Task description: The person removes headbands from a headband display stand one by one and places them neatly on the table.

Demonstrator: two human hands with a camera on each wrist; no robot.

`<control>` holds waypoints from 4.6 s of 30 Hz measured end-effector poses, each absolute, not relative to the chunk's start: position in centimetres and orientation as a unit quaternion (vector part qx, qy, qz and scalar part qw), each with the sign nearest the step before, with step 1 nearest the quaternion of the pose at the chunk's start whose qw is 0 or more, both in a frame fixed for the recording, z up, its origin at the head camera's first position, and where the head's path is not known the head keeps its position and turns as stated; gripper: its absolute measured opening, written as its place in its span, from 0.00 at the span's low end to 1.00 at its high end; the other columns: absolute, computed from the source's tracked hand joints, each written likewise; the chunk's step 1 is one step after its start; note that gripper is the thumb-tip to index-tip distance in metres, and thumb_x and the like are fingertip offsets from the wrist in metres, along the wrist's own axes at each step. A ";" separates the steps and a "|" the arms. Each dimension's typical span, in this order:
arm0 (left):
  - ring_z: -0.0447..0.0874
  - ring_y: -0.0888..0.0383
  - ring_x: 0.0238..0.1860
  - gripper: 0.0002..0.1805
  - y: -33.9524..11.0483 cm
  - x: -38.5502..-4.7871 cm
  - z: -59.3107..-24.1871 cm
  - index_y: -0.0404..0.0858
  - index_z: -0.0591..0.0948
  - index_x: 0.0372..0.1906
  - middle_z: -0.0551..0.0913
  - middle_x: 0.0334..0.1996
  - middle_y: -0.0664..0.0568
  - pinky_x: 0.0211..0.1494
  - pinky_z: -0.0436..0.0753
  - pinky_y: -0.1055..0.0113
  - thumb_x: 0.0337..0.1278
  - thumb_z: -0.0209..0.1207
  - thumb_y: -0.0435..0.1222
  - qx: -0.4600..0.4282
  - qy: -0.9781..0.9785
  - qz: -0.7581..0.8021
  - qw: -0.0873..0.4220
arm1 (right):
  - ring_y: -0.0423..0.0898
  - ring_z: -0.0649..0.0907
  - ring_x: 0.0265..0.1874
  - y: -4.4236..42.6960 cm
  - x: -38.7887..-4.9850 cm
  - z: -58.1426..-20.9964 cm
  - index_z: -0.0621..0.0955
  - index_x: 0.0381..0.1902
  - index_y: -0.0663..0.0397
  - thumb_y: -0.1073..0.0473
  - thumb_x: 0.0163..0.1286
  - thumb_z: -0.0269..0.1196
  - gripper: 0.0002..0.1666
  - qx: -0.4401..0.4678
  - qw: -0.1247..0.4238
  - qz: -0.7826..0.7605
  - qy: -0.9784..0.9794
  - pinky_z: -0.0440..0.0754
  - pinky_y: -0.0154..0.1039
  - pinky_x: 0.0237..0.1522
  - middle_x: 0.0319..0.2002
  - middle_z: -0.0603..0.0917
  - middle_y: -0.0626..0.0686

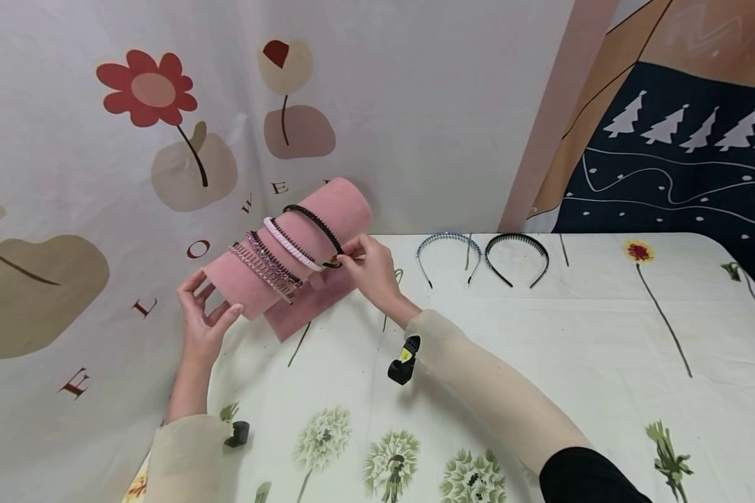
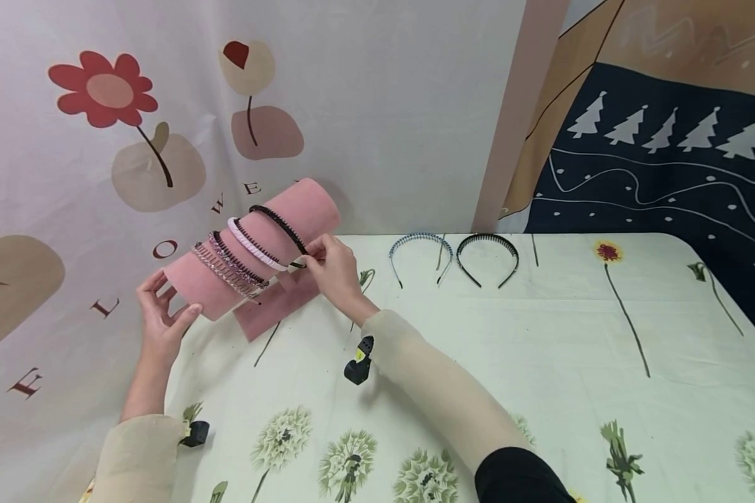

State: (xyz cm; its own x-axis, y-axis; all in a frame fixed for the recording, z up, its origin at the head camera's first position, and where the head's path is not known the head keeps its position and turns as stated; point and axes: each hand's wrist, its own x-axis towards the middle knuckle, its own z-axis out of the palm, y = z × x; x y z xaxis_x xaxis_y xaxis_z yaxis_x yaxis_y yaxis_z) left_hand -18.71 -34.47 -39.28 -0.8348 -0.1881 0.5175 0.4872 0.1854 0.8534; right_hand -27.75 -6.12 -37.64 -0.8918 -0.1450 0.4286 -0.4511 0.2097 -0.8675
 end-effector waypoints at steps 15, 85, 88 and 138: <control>0.64 0.58 0.68 0.44 -34.5 -18.7 -39.2 0.40 0.55 0.72 0.58 0.69 0.53 0.61 0.78 0.82 0.50 0.56 0.17 -0.108 -0.716 -0.635 0.270 | 0.51 0.87 0.43 -3.9 -27.7 -37.3 0.80 0.40 0.63 0.63 0.67 0.66 0.08 0.179 0.164 0.610 -0.754 0.89 0.34 0.45 0.41 0.86 0.59; 0.63 0.56 0.68 0.43 -34.4 -18.8 -39.2 0.41 0.55 0.72 0.56 0.69 0.52 0.61 0.78 0.82 0.51 0.57 0.18 -0.104 -0.710 -0.644 0.267 | 0.19 0.77 0.31 17.3 -27.7 -39.3 0.86 0.43 0.65 0.64 0.68 0.64 0.10 0.035 0.265 0.521 -0.811 0.76 0.13 0.33 0.42 0.87 0.61; 0.63 0.56 0.68 0.43 -34.4 -18.7 -39.1 0.41 0.56 0.72 0.57 0.69 0.52 0.61 0.78 0.82 0.51 0.57 0.17 -0.107 -0.706 -0.647 0.269 | 0.19 0.77 0.31 18.2 -27.8 -39.4 0.87 0.43 0.64 0.63 0.69 0.64 0.11 0.025 0.266 0.514 -0.815 0.75 0.13 0.33 0.43 0.86 0.61; 0.58 0.53 0.75 0.44 -33.1 -17.6 -37.4 0.49 0.54 0.77 0.54 0.76 0.53 0.52 0.76 0.88 0.60 0.60 0.26 0.006 -0.774 -0.583 0.246 | 0.17 0.64 0.30 35.1 -28.9 -38.7 0.82 0.57 0.60 0.59 0.75 0.54 0.19 -0.204 0.216 0.390 -0.872 0.66 0.13 0.30 0.47 0.74 0.40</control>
